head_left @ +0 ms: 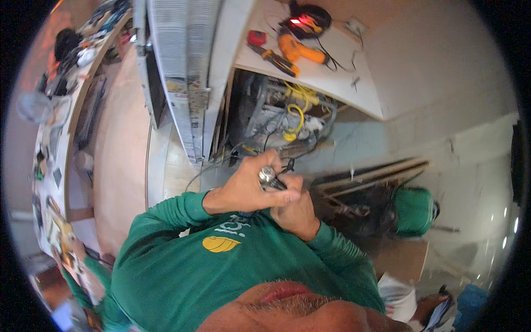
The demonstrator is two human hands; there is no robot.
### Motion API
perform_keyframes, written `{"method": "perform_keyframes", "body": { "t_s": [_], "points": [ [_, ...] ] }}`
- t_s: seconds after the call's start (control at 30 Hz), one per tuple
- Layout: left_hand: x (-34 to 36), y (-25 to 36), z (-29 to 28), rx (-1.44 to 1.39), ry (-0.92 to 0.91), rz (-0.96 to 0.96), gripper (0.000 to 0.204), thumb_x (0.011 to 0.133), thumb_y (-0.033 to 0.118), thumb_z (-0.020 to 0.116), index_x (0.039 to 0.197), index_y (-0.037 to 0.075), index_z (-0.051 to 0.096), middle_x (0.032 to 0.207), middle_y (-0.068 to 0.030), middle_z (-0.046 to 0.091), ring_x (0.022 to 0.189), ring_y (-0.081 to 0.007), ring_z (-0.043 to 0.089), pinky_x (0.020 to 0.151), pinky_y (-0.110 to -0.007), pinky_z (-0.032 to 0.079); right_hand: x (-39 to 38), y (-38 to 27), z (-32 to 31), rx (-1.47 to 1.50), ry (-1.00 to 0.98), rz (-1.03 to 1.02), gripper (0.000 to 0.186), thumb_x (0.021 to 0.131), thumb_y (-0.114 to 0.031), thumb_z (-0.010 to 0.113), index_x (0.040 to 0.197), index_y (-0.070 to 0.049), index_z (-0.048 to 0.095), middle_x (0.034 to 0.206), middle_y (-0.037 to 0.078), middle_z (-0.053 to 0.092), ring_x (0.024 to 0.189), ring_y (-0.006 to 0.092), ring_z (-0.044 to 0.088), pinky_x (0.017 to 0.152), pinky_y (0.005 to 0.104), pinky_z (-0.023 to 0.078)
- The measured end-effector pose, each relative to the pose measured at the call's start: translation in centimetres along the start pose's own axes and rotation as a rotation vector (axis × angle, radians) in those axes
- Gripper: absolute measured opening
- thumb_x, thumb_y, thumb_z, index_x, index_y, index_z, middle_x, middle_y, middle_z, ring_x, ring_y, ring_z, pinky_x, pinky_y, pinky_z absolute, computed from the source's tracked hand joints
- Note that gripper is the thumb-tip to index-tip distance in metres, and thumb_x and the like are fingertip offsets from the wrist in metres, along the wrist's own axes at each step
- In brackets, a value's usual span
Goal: The person adjusts a drill bit on a corded drill, then uses a yellow cordless drill to make holes in a white countertop. They handle screws and a yellow measuring tape while working in a cluttered workspace.
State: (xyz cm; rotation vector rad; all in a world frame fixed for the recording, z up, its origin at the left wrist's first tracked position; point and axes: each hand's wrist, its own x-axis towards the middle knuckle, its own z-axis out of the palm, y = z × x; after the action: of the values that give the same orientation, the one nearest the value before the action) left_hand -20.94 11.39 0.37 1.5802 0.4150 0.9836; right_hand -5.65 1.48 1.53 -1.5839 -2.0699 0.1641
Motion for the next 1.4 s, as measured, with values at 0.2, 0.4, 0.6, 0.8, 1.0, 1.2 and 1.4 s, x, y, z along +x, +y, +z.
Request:
{"method": "perform_keyframes", "body": {
  "t_s": [0.2, 0.4, 0.6, 0.8, 1.0, 1.2, 1.4],
  "points": [
    [1.1, -1.2, 1.4, -0.073, 0.102, -0.009, 0.048, 0.076, 0.038, 0.088, 0.084, 0.007, 0.052, 0.076, 0.0029, 0.047, 0.071, -0.0065, 0.042, 0.060, -0.026, 0.037, 0.1, -1.2, 1.1, 0.080, 0.111, 0.246, 0.036, 0.089, -0.007, 0.063, 0.119, -0.001, 0.044, 0.102, 0.029, 0.064, 0.072, 0.0536, 0.064, 0.064, 0.0638, 0.051],
    [1.6, -0.3, 2.9, -0.101, 0.094, -0.093, 0.051, 0.079, 0.043, 0.088, 0.084, 0.009, 0.051, 0.077, 0.0065, 0.045, 0.071, -0.0059, 0.038, 0.061, -0.025, 0.034, 0.6, -3.9, -2.3, 0.164, 0.053, 0.502, 0.031, 0.097, -0.016, 0.053, 0.118, -0.002, 0.035, 0.070, 0.030, 0.064, 0.065, 0.0518, 0.065, 0.057, 0.0635, 0.050],
    [2.5, 0.0, 4.1, -0.069, 0.098, -0.121, 0.042, 0.085, 0.038, 0.084, 0.082, 0.009, 0.054, 0.074, 0.0071, 0.047, 0.066, -0.0033, 0.039, 0.057, -0.022, 0.030, -0.3, -3.0, -2.2, 0.324, 0.139, 0.508, 0.033, 0.101, -0.018, 0.052, 0.113, 0.008, 0.037, 0.078, 0.033, 0.065, 0.074, 0.0517, 0.066, 0.067, 0.0603, 0.052],
    [2.8, -0.2, 3.1, -0.176, 0.034, -0.259, 0.026, 0.094, 0.023, 0.076, 0.094, 0.007, 0.055, 0.091, 0.0029, 0.056, 0.084, -0.0069, 0.048, 0.075, -0.023, 0.040, -3.8, -0.9, -0.8, 0.270, 0.108, 0.425, 0.038, 0.106, -0.027, 0.054, 0.113, 0.010, 0.048, 0.082, 0.032, 0.066, 0.082, 0.0509, 0.067, 0.072, 0.0581, 0.052],
    [3.0, -1.1, 3.3, -0.144, -0.132, -0.168, 0.026, 0.095, 0.021, 0.076, 0.094, 0.006, 0.055, 0.083, -0.0022, 0.058, 0.073, -0.0106, 0.056, 0.069, -0.027, 0.048, -3.6, -1.2, -1.9, 0.310, -0.052, 0.501, 0.057, 0.108, -0.039, 0.045, 0.078, 0.005, 0.065, 0.069, 0.030, 0.064, 0.065, 0.0494, 0.065, 0.063, 0.0592, 0.053],
    [3.9, -1.8, 3.6, -0.124, -0.034, -0.189, 0.032, 0.090, 0.020, 0.081, 0.083, 0.006, 0.053, 0.073, 0.0006, 0.055, 0.064, -0.0078, 0.056, 0.056, -0.023, 0.045, -2.9, -2.2, -0.4, 0.389, 0.049, 0.458, 0.051, 0.106, -0.031, 0.047, 0.075, 0.006, 0.066, 0.068, 0.030, 0.064, 0.062, 0.0493, 0.064, 0.062, 0.0595, 0.054],
    [4.0, -2.0, 3.1, -0.122, 0.018, -0.257, 0.030, 0.089, 0.009, 0.081, 0.081, 0.007, 0.052, 0.075, 0.0028, 0.053, 0.065, -0.0075, 0.054, 0.057, -0.024, 0.045, -1.6, -3.4, 1.0, 0.575, 0.042, 0.534, 0.050, 0.107, -0.031, 0.047, 0.076, 0.006, 0.061, 0.071, 0.031, 0.062, 0.070, 0.0522, 0.063, 0.067, 0.0605, 0.050]
  ]
}}
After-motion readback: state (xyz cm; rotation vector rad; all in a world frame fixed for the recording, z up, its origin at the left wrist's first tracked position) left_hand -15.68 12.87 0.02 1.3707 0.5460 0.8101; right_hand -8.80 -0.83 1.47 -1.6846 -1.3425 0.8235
